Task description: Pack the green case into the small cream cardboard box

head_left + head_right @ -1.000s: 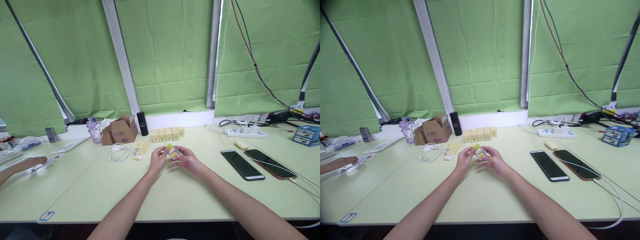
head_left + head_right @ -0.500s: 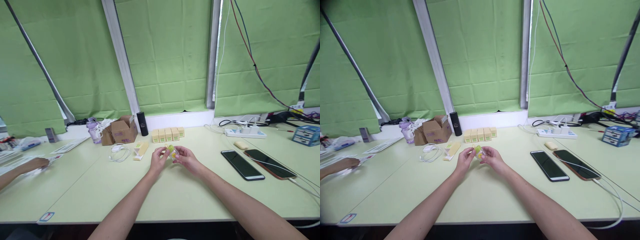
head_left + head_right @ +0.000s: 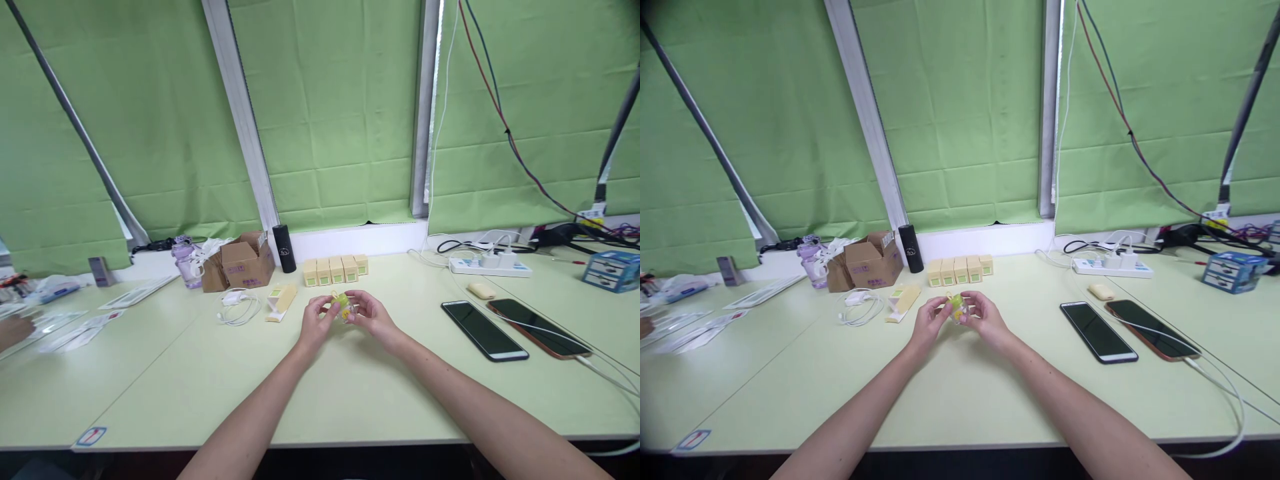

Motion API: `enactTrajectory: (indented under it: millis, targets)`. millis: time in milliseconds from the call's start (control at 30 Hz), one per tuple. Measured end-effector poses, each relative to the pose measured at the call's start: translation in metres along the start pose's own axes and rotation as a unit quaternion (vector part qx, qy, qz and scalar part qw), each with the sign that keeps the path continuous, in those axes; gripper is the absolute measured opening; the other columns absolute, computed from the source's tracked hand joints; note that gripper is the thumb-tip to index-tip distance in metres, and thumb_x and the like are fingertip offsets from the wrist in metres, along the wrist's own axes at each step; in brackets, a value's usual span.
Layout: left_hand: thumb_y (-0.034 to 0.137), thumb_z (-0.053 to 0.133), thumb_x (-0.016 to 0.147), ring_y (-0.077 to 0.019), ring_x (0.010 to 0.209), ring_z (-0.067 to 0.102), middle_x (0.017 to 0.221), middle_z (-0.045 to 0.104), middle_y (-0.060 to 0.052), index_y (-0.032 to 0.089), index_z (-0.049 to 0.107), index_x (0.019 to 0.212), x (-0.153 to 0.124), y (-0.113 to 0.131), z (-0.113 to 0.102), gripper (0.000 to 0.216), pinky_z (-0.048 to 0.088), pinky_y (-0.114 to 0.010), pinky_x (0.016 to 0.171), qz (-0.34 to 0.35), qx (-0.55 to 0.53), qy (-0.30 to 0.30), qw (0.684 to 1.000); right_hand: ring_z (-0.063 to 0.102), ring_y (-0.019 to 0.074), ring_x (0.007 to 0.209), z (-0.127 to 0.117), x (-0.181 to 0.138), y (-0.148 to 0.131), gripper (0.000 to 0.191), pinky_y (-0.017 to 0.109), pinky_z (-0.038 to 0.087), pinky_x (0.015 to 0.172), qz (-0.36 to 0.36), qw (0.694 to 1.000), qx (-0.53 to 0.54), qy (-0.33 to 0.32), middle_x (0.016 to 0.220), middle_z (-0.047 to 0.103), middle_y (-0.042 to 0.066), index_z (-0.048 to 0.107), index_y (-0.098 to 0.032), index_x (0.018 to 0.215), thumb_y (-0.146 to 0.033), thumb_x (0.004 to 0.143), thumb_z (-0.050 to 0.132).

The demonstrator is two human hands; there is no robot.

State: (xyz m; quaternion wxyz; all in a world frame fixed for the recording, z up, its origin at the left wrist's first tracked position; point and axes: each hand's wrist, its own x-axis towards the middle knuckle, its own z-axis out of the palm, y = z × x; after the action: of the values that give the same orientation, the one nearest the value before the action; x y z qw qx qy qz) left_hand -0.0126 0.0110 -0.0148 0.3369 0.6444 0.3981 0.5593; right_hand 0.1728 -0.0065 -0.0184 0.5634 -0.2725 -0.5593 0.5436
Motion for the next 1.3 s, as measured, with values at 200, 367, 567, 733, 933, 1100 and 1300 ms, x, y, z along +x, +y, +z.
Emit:
enactTrajectory:
  millis: [200,367,567,733,933,1100,1300]
  targets:
    - [0.063,0.076,0.081,-0.0318,0.110,0.068,0.115,0.073,-0.017,0.017,0.080,0.106,-0.002,0.003,0.001,0.053,0.054,-0.040,0.092,0.004,0.011,-0.002,1.000,0.071,0.0208,0.088,0.002,-0.001,0.001,0.057,0.043,0.057,0.087,-0.011,1.000,-0.017,-0.007,0.113,0.068,0.006,0.062,-0.027,0.122,-0.041,0.073,0.088]
    - [0.064,0.073,0.083,-0.0320,0.112,0.068,0.115,0.073,-0.017,0.017,0.080,0.107,-0.001,0.004,0.001,0.053,0.054,-0.040,0.092,0.011,0.034,-0.011,0.999,0.074,0.0225,0.089,0.003,-0.001,0.002,0.059,0.044,0.056,0.088,-0.008,1.000,-0.015,-0.007,0.112,0.067,0.005,0.058,-0.027,0.123,-0.044,0.075,0.087]
    - [0.064,0.070,0.086,-0.0310,0.110,0.069,0.116,0.074,-0.016,0.016,0.078,0.110,-0.001,0.003,0.001,0.054,0.054,-0.040,0.091,0.005,0.040,-0.020,0.999,0.074,0.0225,0.090,0.003,-0.002,0.003,0.060,0.044,0.057,0.089,-0.009,1.000,-0.014,-0.009,0.109,0.066,0.004,0.055,-0.028,0.122,-0.045,0.075,0.087]
    - [0.063,0.070,0.087,-0.0309,0.109,0.069,0.117,0.074,-0.017,0.016,0.078,0.110,-0.002,0.003,0.001,0.053,0.055,-0.041,0.091,0.001,0.033,-0.024,0.999,0.074,0.0223,0.090,0.004,-0.002,0.002,0.057,0.045,0.057,0.090,-0.010,1.000,-0.010,-0.005,0.112,0.066,0.004,0.055,-0.029,0.121,-0.045,0.076,0.087]
    - [0.062,0.070,0.088,-0.0309,0.114,0.068,0.122,0.072,-0.016,0.018,0.076,0.113,-0.002,0.002,0.002,0.052,0.054,-0.041,0.093,0.000,0.024,-0.020,1.000,0.074,0.0219,0.091,0.005,-0.002,0.001,0.057,0.045,0.057,0.092,-0.014,1.000,0.000,-0.002,0.110,0.066,0.004,0.055,-0.028,0.120,-0.043,0.076,0.087]
    - [0.058,0.065,0.093,-0.0298,0.116,0.066,0.122,0.070,-0.015,0.019,0.069,0.114,-0.004,0.007,0.002,0.044,0.053,-0.041,0.094,0.029,0.028,-0.039,0.998,0.073,0.0214,0.094,0.005,-0.001,-0.001,0.055,0.046,0.059,0.093,-0.023,1.000,0.015,0.008,0.110,0.066,0.003,0.055,-0.028,0.119,-0.043,0.076,0.087]
    - [0.043,0.068,0.093,-0.0257,0.116,0.063,0.127,0.065,-0.011,0.025,0.059,0.122,-0.010,0.016,0.001,0.035,0.050,-0.040,0.095,0.089,0.063,-0.058,0.992,0.073,0.0208,0.095,0.006,-0.002,-0.005,0.050,0.046,0.059,0.094,-0.035,0.999,0.020,0.011,0.113,0.068,0.004,0.053,-0.029,0.116,-0.044,0.080,0.084]
